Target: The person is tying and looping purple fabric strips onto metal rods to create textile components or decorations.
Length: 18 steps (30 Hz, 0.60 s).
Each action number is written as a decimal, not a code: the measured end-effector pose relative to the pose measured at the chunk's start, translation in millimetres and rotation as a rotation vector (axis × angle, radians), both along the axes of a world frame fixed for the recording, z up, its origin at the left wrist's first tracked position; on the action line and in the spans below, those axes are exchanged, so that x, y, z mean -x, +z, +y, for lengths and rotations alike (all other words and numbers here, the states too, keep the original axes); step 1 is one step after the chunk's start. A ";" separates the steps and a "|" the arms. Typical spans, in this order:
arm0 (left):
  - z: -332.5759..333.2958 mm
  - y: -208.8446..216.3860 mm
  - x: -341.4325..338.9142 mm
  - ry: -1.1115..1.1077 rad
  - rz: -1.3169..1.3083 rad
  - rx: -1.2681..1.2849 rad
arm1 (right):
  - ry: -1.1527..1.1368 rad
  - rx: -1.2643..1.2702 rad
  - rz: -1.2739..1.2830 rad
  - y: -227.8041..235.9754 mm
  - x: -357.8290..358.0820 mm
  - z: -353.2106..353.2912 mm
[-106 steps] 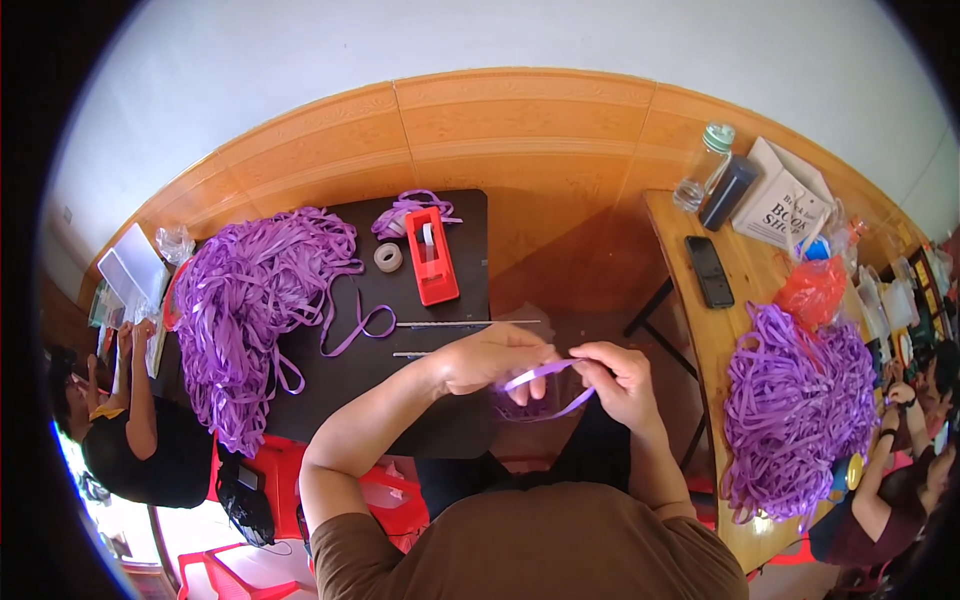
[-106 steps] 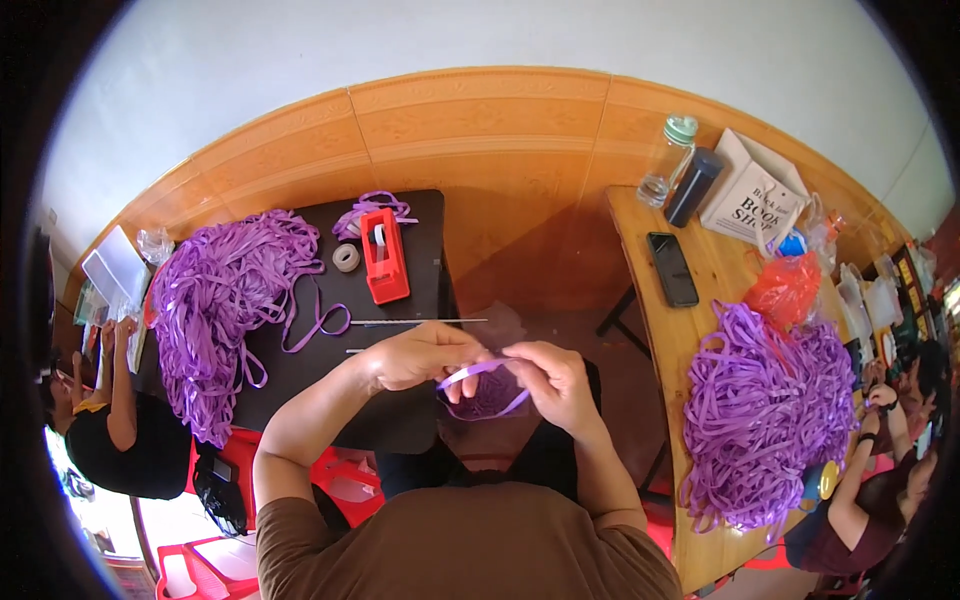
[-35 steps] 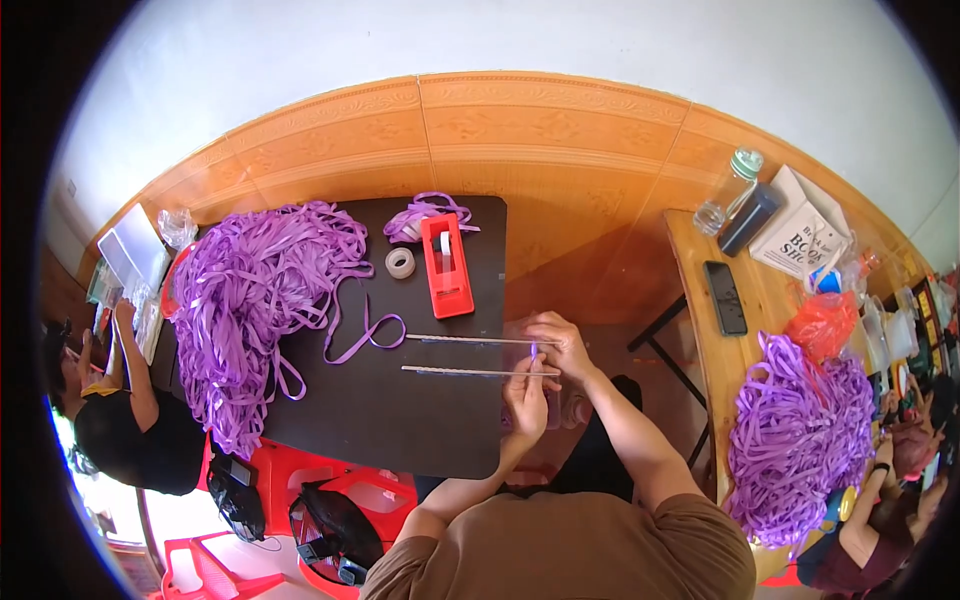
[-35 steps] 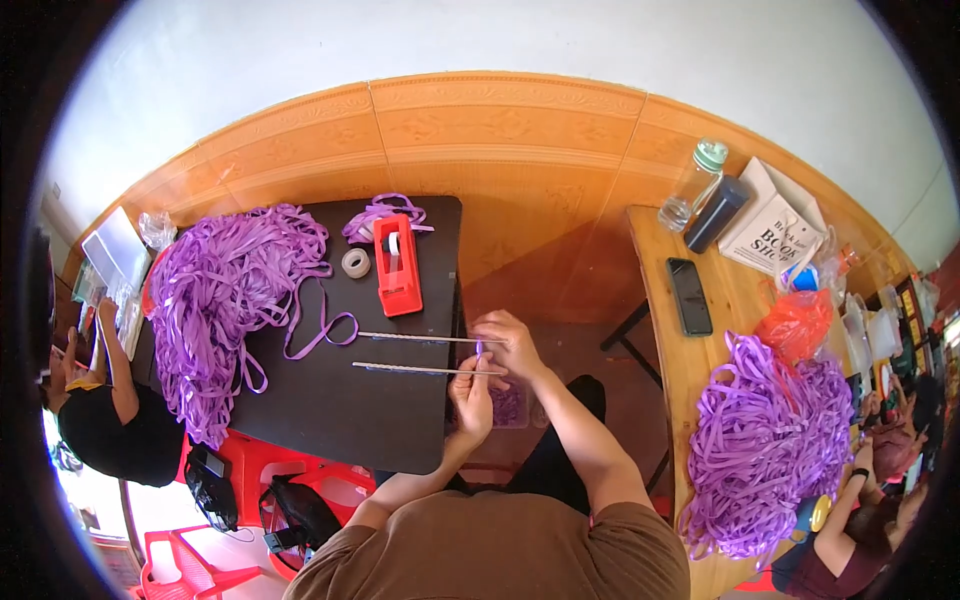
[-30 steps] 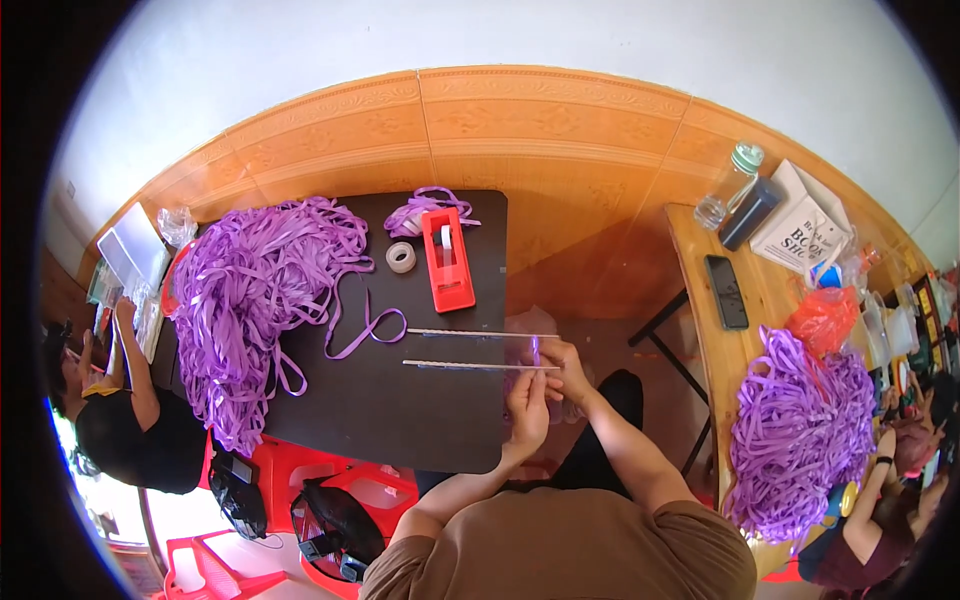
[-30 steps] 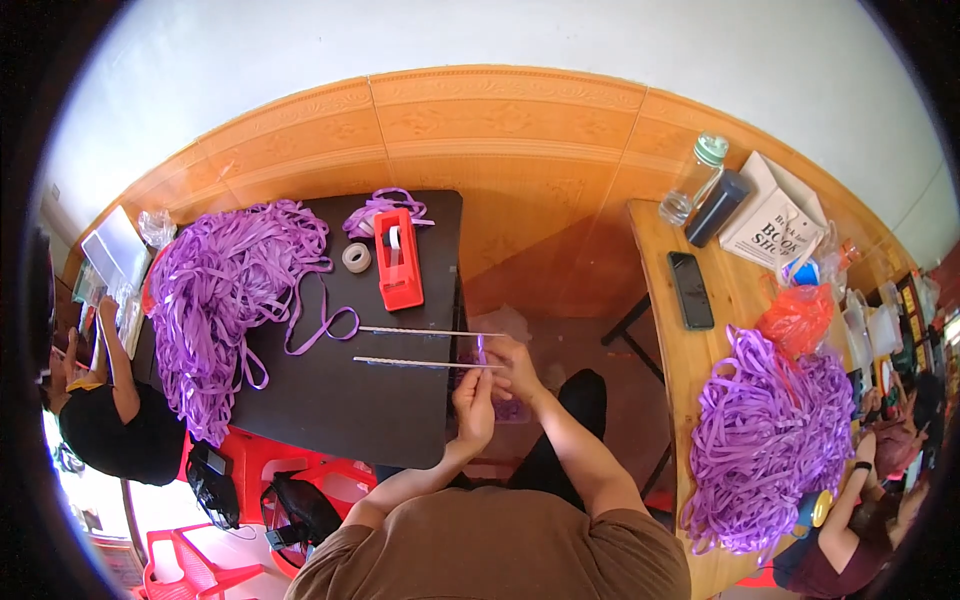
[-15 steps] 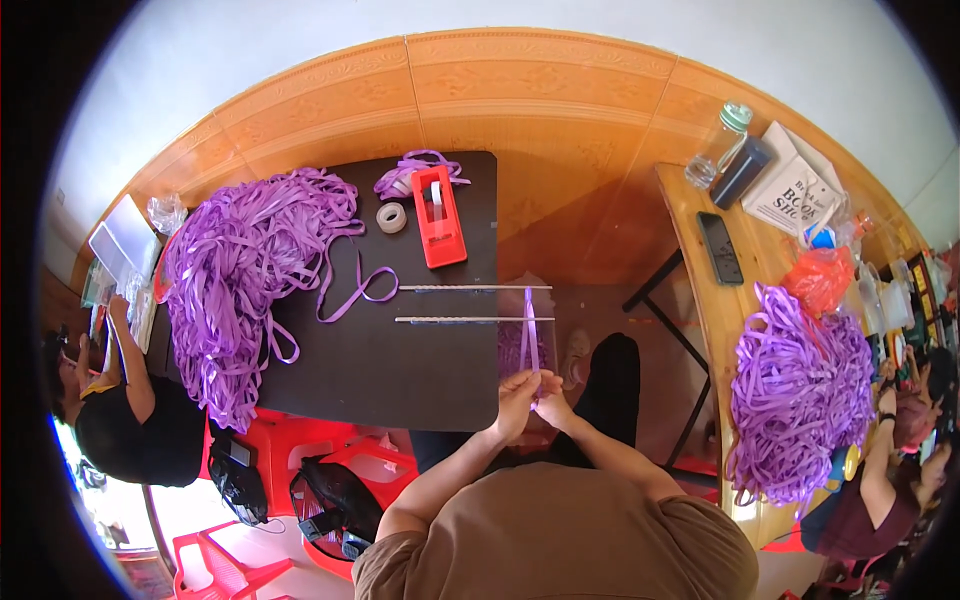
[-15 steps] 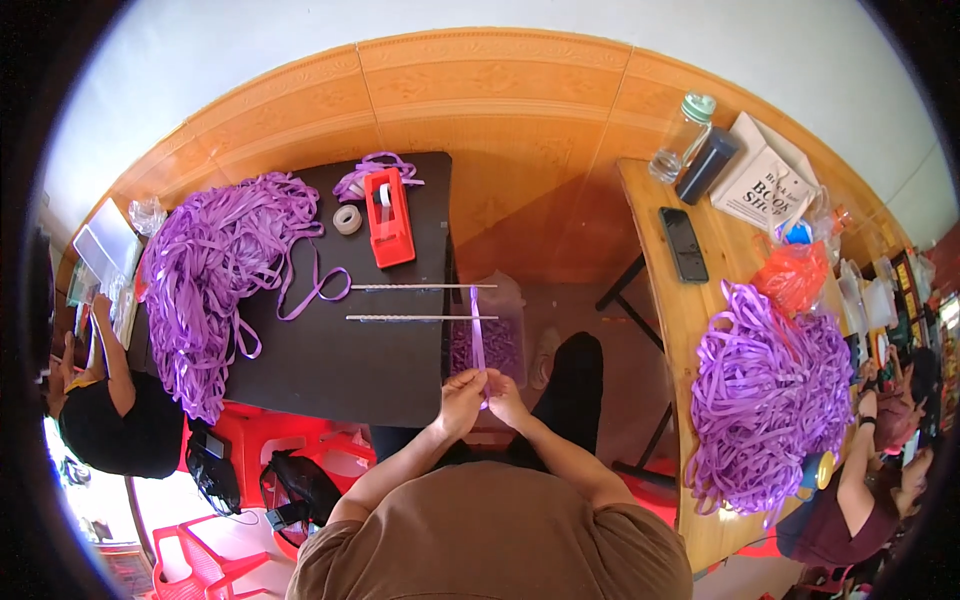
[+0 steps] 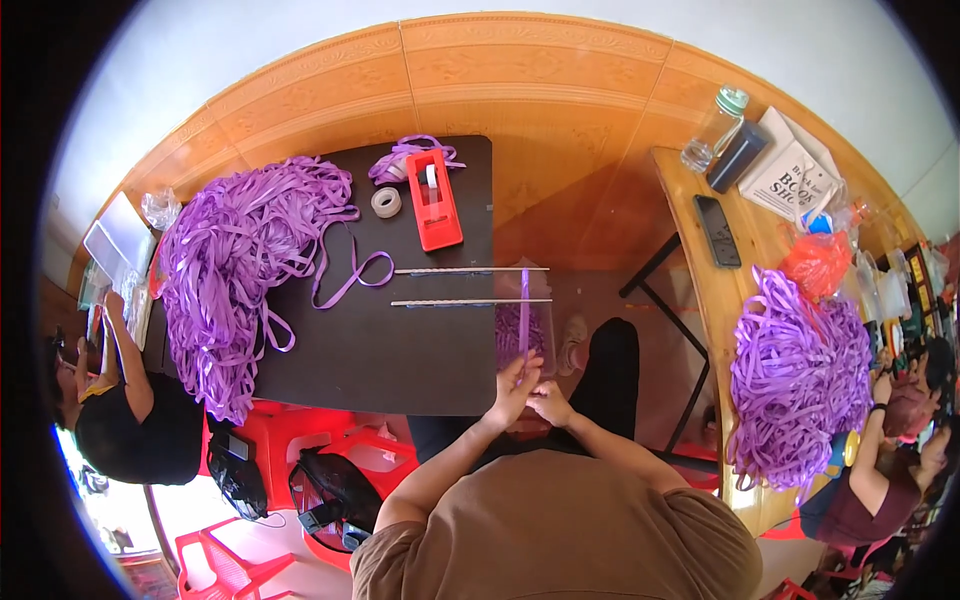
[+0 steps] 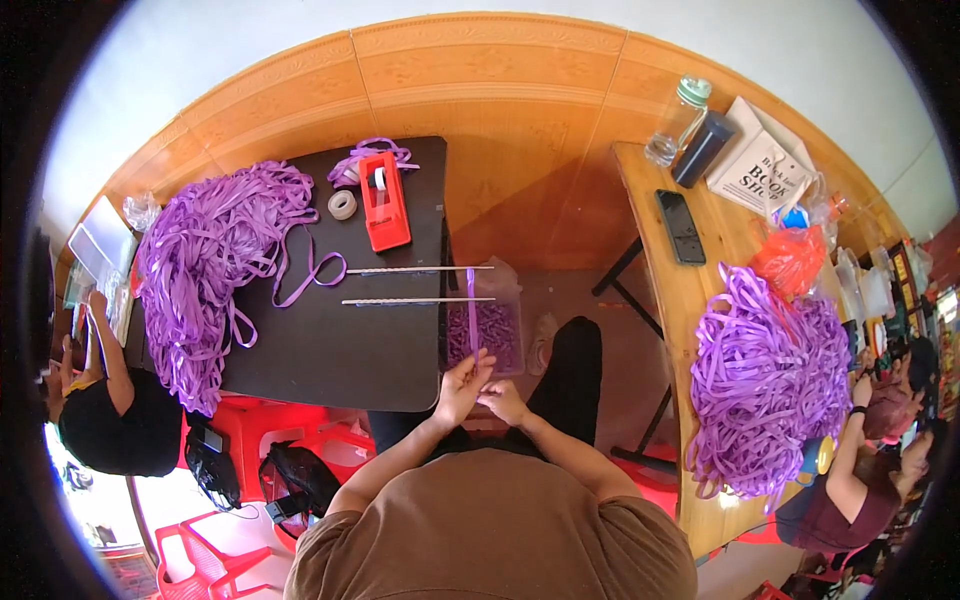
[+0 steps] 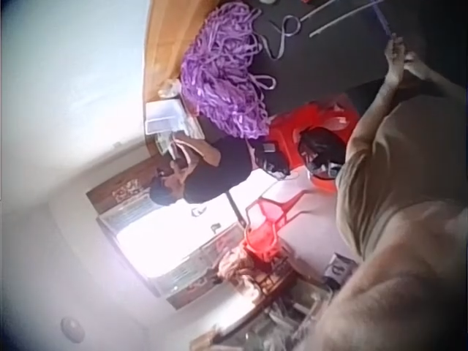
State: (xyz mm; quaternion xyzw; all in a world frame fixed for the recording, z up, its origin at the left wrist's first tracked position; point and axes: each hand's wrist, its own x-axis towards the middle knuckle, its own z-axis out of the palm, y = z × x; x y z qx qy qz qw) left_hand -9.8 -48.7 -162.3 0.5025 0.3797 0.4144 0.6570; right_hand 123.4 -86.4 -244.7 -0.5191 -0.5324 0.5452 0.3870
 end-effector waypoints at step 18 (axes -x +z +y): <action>-14.5 -56.5 33.8 -0.077 0.449 -0.107 | -0.046 0.323 0.238 -19.3 -6.5 0.7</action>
